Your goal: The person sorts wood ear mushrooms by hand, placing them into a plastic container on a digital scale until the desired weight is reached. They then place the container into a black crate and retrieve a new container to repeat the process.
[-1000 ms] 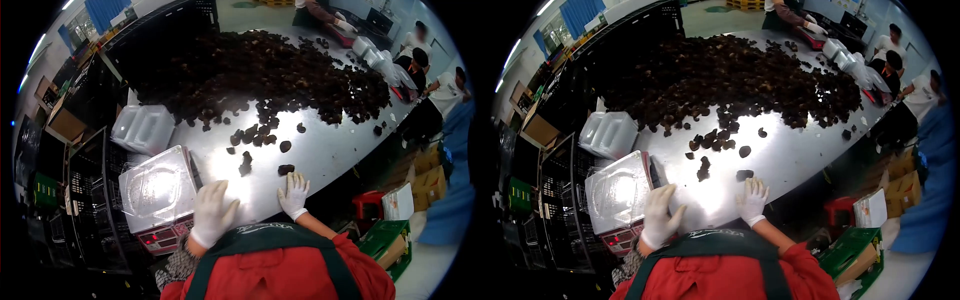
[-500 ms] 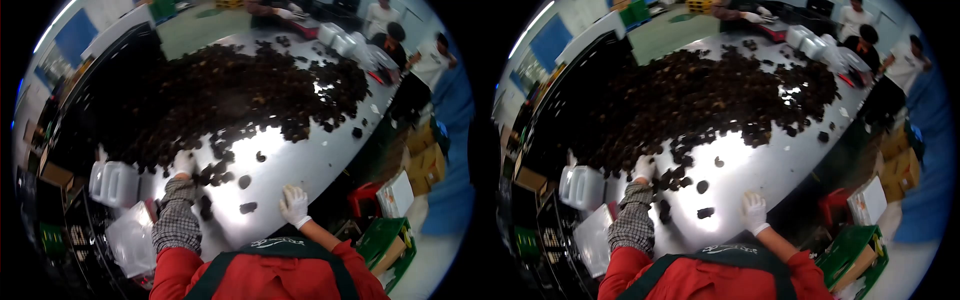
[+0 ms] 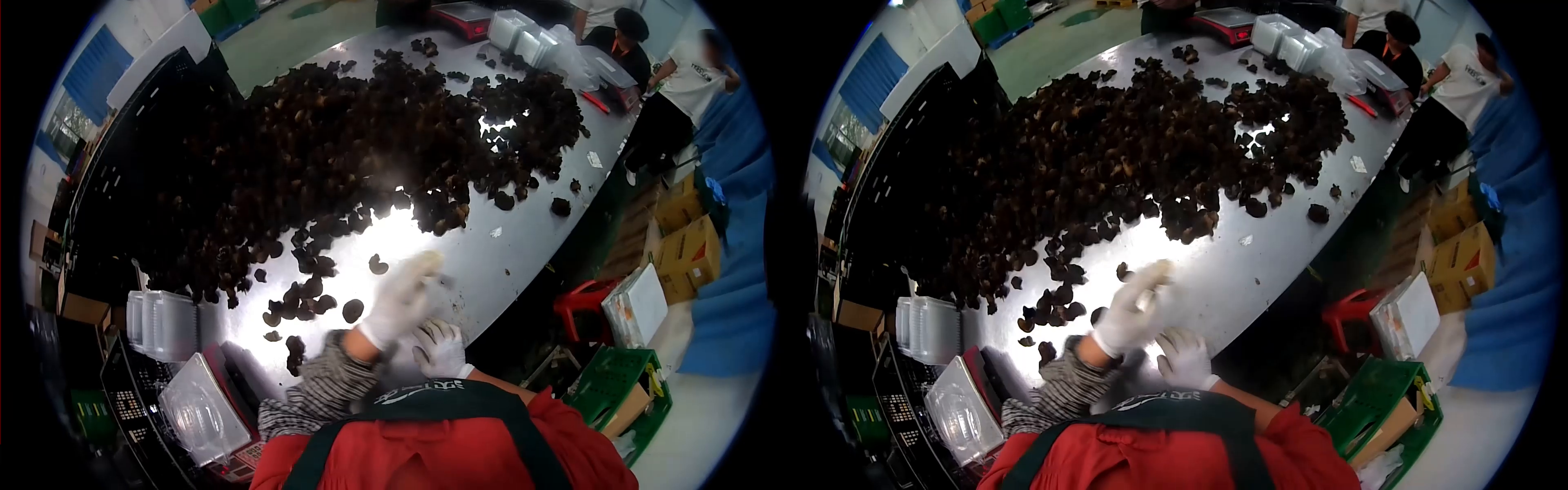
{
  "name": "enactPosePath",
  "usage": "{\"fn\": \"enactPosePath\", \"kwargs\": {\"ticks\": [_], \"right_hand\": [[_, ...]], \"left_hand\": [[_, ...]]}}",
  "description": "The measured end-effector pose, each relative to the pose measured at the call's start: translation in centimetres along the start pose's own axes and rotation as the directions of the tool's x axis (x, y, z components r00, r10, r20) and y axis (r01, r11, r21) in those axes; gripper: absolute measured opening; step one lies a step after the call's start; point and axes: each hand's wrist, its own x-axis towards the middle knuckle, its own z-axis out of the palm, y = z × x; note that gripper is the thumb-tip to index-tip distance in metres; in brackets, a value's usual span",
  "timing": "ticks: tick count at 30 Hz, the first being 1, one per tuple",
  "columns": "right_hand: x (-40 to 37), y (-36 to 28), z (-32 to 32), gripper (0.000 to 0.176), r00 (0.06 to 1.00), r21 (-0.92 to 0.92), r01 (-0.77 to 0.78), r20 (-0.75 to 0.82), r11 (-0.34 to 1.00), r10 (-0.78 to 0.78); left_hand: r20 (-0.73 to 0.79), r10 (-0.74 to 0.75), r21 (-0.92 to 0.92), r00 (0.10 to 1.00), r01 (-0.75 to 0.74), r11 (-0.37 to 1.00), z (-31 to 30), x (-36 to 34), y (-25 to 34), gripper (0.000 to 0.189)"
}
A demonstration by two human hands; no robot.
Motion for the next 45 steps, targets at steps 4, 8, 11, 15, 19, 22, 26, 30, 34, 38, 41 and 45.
{"fn": "enactPosePath", "kwargs": {"ticks": [4,8,11,15,19,22,26,30,34,38,41,45], "right_hand": [[0.2,0.2,-0.6,0.041,1.000,0.065,-0.027,-0.005,0.997,0.027],[2.2,0.7,-0.8,0.044,1.000,0.212,-0.024,-0.001,0.977,0.025],[5.6,0.4,0.0,0.047,1.000,0.258,-0.016,0.028,0.966,0.009],[10.2,-0.4,4.4,0.059,0.986,0.246,0.083,0.121,0.966,-0.116],[12.4,-2.4,5.7,0.060,0.929,0.319,0.248,0.188,0.915,-0.318],[16.6,-0.6,6.5,0.061,0.949,0.193,0.272,0.109,0.943,-0.296],[28.4,3.2,6.6,0.066,0.989,-0.012,0.148,0.019,0.989,-0.147],[35.6,4.6,9.9,0.071,0.994,-0.191,0.012,0.106,0.982,0.008],[29.5,2.1,10.5,0.063,0.922,0.143,0.271,0.247,0.952,-0.299],[18.6,-0.9,6.5,0.053,0.821,0.435,0.408,0.210,0.803,-0.531],[19.9,-1.6,3.2,0.040,0.804,0.526,0.369,0.233,0.767,-0.547],[30.4,0.1,5.5,0.034,0.914,0.305,0.303,0.178,0.903,-0.366]], "left_hand": [[0.069,0.025,0.130,0.997,-0.034,0.991,-0.7,-2.7,0.7,0.047],[-0.494,-0.098,0.469,0.864,0.360,0.807,-8.3,-11.2,-3.4,0.054],[-0.745,-0.118,0.519,0.657,0.681,0.517,-11.4,-19.1,-5.8,0.062],[-0.684,-0.415,0.321,0.601,0.757,0.569,-8.9,-20.4,-7.5,0.077],[-0.571,-0.098,0.511,0.815,0.446,0.735,-5.9,-15.5,-6.2,0.074],[-0.644,0.039,0.606,0.764,0.478,0.636,-9.0,-15.8,-7.5,0.076],[-0.790,-0.168,0.420,0.589,0.721,0.551,-13.6,-17.3,-11.4,0.074],[-0.648,-0.144,0.534,0.748,0.581,0.614,-13.0,-14.8,-12.6,0.077],[-0.679,-0.032,0.553,0.733,0.541,0.633,-12.8,-14.7,-12.8,0.078],[-0.637,-0.058,0.587,0.769,0.531,0.611,-12.8,-14.5,-12.6,0.080],[-0.648,-0.060,0.562,0.760,0.529,0.636,-12.8,-14.4,-12.5,0.080],[-0.669,-0.055,0.555,0.741,0.548,0.626,-12.6,-14.3,-12.4,0.079]]}}
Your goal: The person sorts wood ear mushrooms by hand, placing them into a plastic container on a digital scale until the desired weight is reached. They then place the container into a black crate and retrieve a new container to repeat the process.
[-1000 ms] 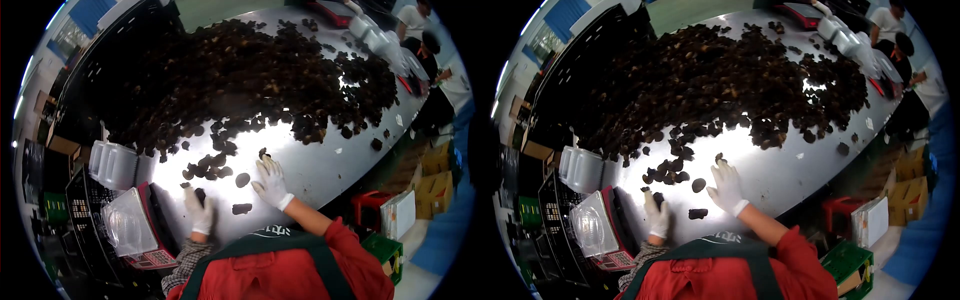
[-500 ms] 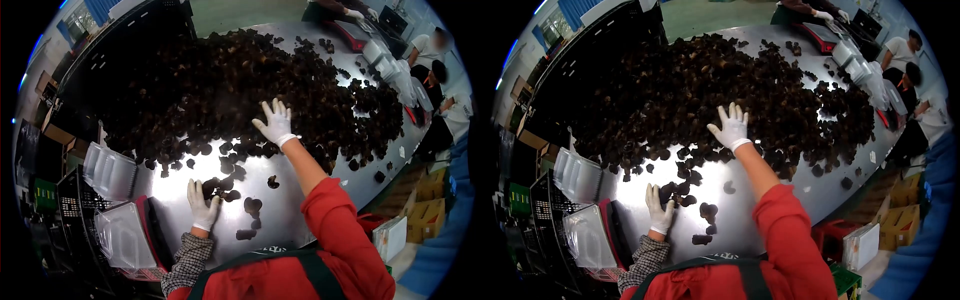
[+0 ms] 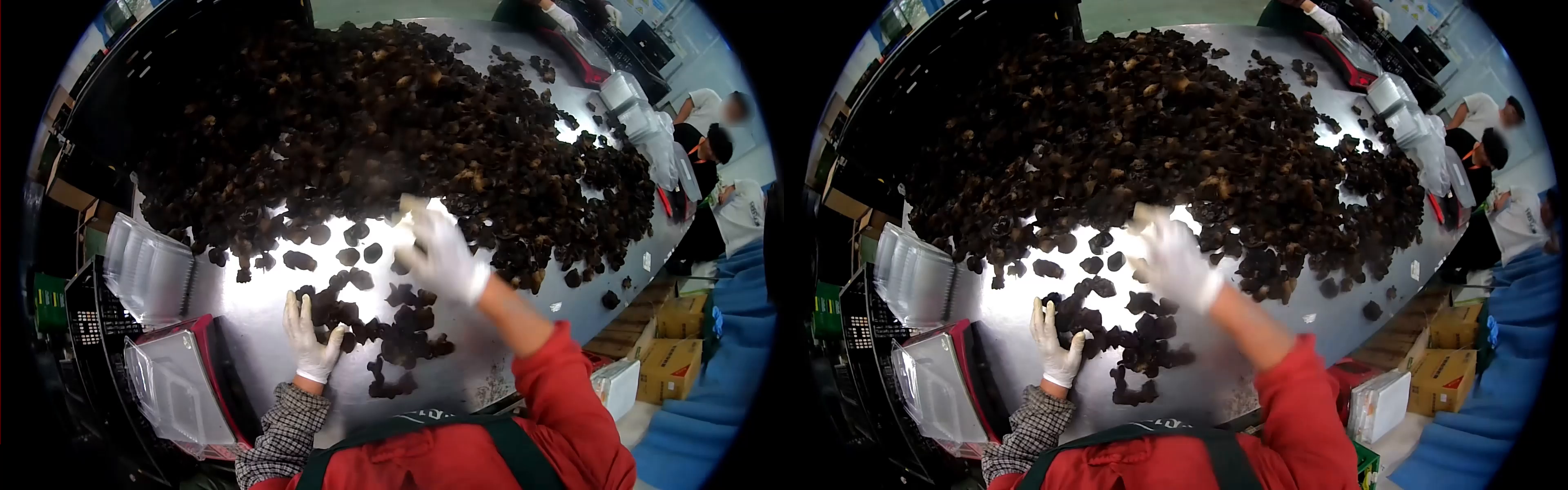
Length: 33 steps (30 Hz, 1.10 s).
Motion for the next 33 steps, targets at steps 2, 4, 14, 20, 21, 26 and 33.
{"fn": "enactPosePath", "kwargs": {"ticks": [2,4,14,20,21,26,33], "right_hand": [[6.4,4.8,2.1,0.049,0.990,-0.143,-0.055,-0.134,0.988,0.035],[10.3,7.2,3.8,0.063,0.965,-0.295,-0.261,-0.069,0.919,0.252],[-7.5,-6.1,2.5,0.039,0.923,0.224,0.191,0.290,0.956,-0.252],[-3.9,4.4,-6.2,0.037,0.965,-0.124,-0.259,0.001,0.958,0.261],[-3.3,7.2,-6.4,0.040,0.960,-0.335,-0.220,-0.239,0.916,0.143],[-3.0,9.5,-3.4,0.059,0.897,-0.556,-0.428,-0.165,0.713,0.410],[-10.8,-6.3,-0.2,0.047,0.979,-0.153,0.112,0.189,0.982,-0.082]], "left_hand": [[-0.003,-0.008,0.004,1.000,0.008,1.000,-0.1,0.0,0.0,0.078],[0.014,-0.021,0.014,1.000,0.021,1.000,-0.1,-0.1,-0.3,0.080],[0.007,-0.021,-0.020,1.000,0.021,1.000,0.1,-0.3,-0.9,0.076],[0.007,-0.022,-0.036,1.000,0.022,0.999,0.0,-0.2,-0.6,0.071],[0.011,-0.026,-0.028,1.000,0.026,0.999,-0.1,-0.2,-0.5,0.070],[-0.006,-0.014,-0.010,1.000,0.014,1.000,0.2,-0.2,-0.7,0.069],[-0.015,-0.008,-0.007,1.000,0.008,1.000,0.5,-0.4,-1.0,0.068]]}}
